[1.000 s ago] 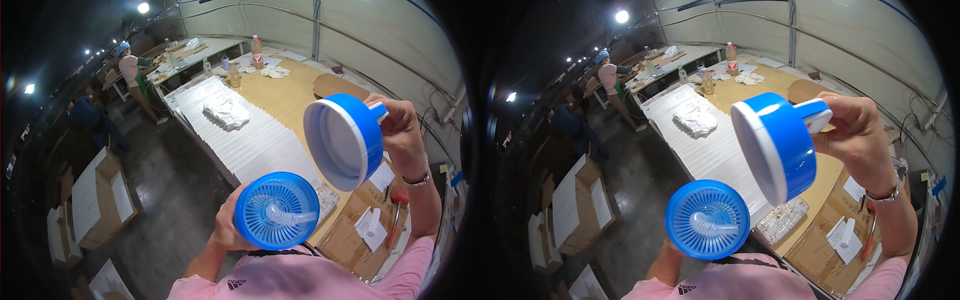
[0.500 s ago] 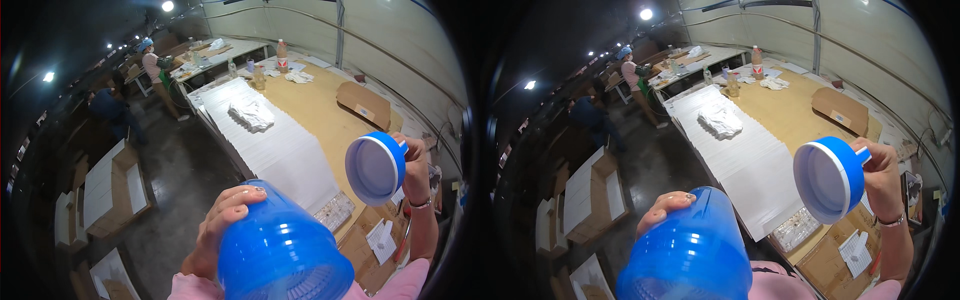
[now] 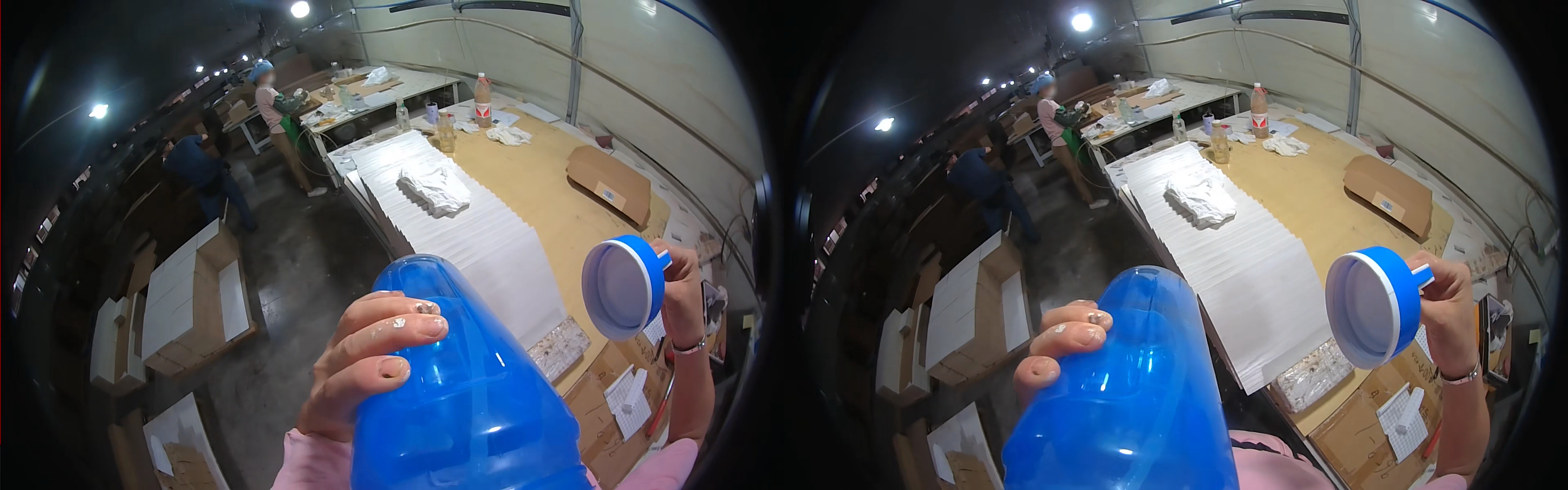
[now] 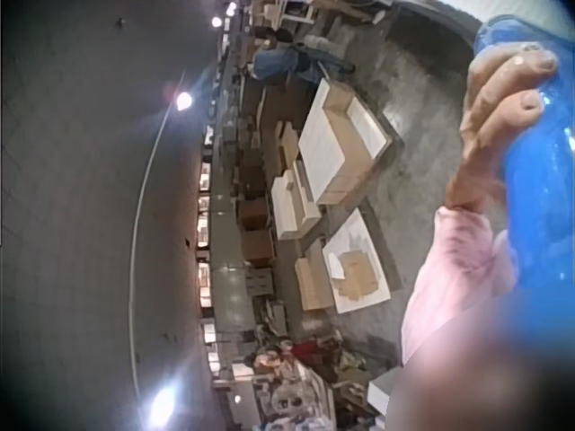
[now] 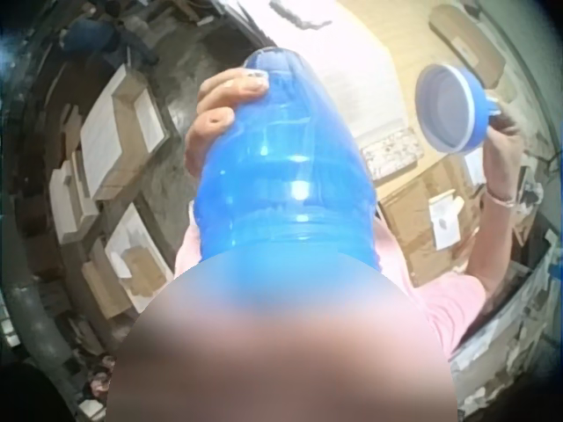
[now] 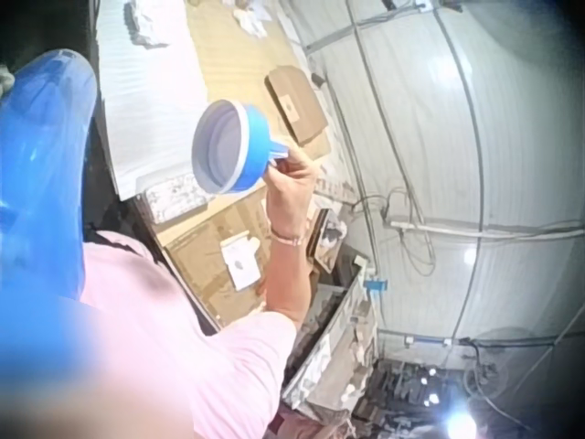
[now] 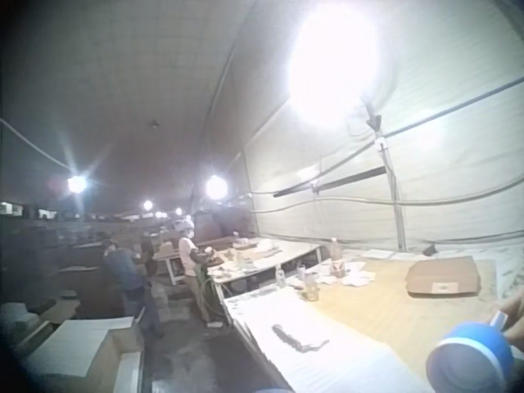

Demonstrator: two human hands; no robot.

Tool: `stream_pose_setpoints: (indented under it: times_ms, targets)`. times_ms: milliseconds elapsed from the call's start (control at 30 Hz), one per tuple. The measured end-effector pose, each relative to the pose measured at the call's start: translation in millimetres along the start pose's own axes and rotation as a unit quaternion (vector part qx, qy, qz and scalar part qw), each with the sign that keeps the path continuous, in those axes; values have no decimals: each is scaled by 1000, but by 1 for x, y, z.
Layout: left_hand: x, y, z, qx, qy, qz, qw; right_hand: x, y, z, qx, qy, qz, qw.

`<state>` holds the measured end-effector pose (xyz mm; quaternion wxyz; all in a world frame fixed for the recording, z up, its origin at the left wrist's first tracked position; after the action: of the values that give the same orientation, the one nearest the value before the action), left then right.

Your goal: Cleaning and refining the edges of a white corrugated furniture component using a rag and a small scraping tool.

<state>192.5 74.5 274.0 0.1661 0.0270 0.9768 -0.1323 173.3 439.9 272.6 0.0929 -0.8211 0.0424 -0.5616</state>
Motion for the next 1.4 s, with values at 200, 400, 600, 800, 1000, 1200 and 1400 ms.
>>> stream_pose_setpoints:
  times_ms: [200, 400, 600, 800, 1000, 1200, 1400]
  targets:
    - [0, -6, -9, -5, 41, -45, 998, -7, -5, 10, -19, 14, 0, 1000]
    - [-5, -4, -17, -31, 58, -55, 996, -4, -6, 16, -23, 23, 5, 999]
    - [-6, -6, -20, -29, 58, -56, 996, -7, -11, 20, -27, 30, 5, 999]
    - [-3, -2, -27, -32, 55, -44, 997, -15, -14, 21, -37, 30, 28, 998]
    - [-6, -1, -34, -48, 62, -66, 995, -23, -19, 17, -29, 43, 13, 999]
    - [-4, -3, -38, -54, 80, -76, 992, -26, -20, 12, -25, 44, 10, 999]
    - [-3, -2, -41, -50, 70, -75, 993, -28, -20, 8, -31, 47, 10, 998]
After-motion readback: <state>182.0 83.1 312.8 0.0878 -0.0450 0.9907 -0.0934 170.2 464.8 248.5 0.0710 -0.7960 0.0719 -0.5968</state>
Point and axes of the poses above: each hand's wrist, its own z-axis away from the middle knuckle, its own y-axis out of the palm, x = y × z, the point moved 4 cm from there along -z, towards the middle knuckle, and after that the axes turned 9 degrees about x, right-handed, at the moved point
